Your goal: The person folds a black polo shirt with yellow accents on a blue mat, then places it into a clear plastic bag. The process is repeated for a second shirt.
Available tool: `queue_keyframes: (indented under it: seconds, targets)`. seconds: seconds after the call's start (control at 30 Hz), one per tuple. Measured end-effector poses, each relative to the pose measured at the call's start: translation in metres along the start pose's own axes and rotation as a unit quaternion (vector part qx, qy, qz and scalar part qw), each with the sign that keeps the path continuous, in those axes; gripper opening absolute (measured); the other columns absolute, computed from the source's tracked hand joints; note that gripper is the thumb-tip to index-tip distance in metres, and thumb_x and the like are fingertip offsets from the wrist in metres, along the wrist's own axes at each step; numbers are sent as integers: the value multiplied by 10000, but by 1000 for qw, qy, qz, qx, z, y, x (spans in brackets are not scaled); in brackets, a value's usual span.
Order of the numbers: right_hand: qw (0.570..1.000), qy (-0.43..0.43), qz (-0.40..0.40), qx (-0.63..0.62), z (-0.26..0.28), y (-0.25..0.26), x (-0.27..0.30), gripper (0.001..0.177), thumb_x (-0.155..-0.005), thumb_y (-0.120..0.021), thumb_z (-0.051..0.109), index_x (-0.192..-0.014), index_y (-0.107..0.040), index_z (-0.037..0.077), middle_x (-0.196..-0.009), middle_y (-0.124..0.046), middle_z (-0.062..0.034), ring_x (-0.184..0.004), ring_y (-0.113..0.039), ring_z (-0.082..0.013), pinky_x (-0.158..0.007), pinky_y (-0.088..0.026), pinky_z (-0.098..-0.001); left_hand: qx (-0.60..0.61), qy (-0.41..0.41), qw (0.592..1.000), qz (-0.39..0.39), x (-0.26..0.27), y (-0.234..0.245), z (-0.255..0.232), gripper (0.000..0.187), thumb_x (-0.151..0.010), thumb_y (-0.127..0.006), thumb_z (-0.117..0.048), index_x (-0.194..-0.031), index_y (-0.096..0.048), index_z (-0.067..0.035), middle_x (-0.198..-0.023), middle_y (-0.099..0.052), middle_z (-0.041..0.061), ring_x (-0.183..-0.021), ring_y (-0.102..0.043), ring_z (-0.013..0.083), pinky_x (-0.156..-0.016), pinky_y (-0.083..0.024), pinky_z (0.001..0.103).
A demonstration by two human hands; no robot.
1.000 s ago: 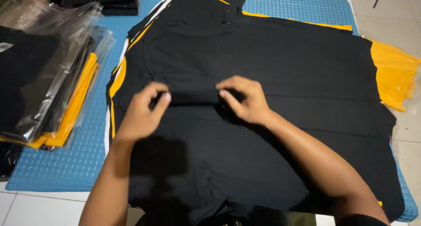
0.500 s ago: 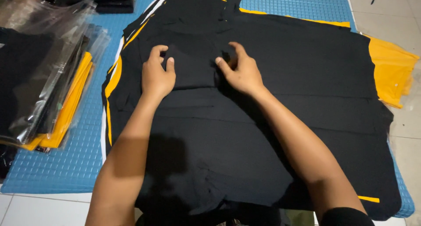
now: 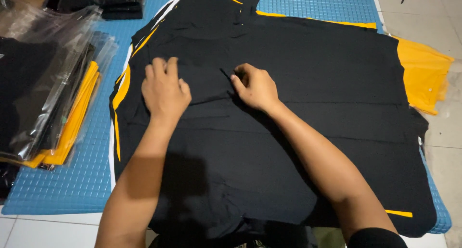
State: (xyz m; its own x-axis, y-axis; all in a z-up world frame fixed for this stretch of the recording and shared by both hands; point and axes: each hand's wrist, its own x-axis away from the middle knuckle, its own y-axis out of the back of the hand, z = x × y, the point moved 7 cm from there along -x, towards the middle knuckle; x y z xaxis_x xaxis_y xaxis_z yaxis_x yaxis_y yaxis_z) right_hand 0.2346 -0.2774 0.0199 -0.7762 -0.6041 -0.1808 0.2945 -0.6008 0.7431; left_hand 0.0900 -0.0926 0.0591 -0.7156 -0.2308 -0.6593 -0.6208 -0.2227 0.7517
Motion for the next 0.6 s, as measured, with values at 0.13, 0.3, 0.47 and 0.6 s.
queue_keyframes:
  seconds: [0.13,0.3,0.47,0.6]
  targets:
    - [999,-48,5,-3,13,10,-11,360,-971,-633,442,-1071,-762,121,-809,-763,-103,-860,-761,-355,-703,-581,-480,95,-61,992,-52,-10,-1,-48,255,-870,-745,-236,-1101,-723,-130,-1064,-560,88,-989,-586,335,-709,-523,458]
    - [997,-73,10,11,3,3,-22,223,-885,-736,374,-1003,-769,188,-788,-755,-59,-870,-761,-336,-715,-577,-480,183,-30,964,191,8,-56,-84,485,-1065,-468,-345,-1444,-588,-67,-1470,-515,213,-1435,-397,414,-1196,-212,628]
    - [997,-59,-25,-39,-6,-1,-25,101,-880,-713,291,-934,-743,212,-760,-728,5,-814,-753,-274,-693,-582,-420,156,-27,941,298,7,-50,-85,642,-1077,-374,-502,-1589,-409,-116,-1630,-353,207,-1544,-227,427,-1227,-43,647]
    - [999,-46,-22,13,-15,-3,-27,124,-879,-699,340,-943,-717,236,-765,-723,3,-846,-750,-287,-699,-592,-456,132,-36,935,328,6,-44,-88,687,-1054,-388,-567,-1623,-372,-183,-1670,-300,226,-1553,-168,494,-1188,-15,729]
